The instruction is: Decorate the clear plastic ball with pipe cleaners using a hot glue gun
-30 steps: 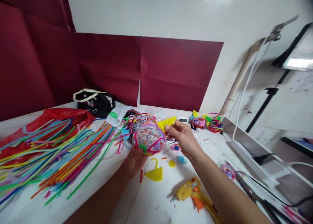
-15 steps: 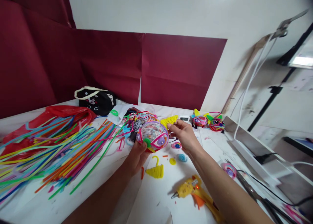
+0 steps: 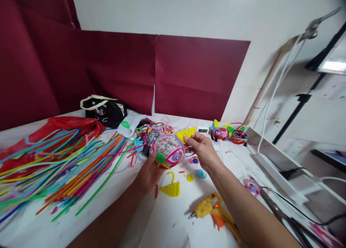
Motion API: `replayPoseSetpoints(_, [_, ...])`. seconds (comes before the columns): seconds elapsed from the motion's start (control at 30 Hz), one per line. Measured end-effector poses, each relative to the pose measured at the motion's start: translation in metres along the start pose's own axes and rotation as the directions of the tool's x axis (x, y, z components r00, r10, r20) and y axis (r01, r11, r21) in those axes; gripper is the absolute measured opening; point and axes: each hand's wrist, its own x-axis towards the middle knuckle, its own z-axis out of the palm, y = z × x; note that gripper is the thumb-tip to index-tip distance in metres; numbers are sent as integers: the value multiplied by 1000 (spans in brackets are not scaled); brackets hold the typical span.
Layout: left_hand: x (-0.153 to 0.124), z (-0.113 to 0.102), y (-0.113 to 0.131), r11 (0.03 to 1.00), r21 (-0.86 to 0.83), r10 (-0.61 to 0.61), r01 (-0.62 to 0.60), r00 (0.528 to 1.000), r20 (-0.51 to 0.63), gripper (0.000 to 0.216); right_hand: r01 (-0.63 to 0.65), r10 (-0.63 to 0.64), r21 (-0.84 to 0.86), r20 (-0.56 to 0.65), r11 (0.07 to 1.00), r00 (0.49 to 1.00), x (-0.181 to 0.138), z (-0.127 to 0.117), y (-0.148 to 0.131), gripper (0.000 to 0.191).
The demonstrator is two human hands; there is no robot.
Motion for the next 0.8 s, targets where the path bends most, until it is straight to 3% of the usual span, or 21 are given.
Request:
replayPoseSetpoints(0.2, [-1,0,0,1000,-1,-2,2,999,-50,40,19,-19,-21,1,1000,1000,-5,0,-2,32])
replayPoseSetpoints(0.57, [-1,-2,0,999,6,44,-44,999,-9,57,134,-137,-180,-7,974,990,-5,5,-1,27])
replayPoseSetpoints(0.8, [-1,-7,-1,1000,2,7,-7,1000,3,53,141,-142,-211,9,967,990,-7,3,-3,28])
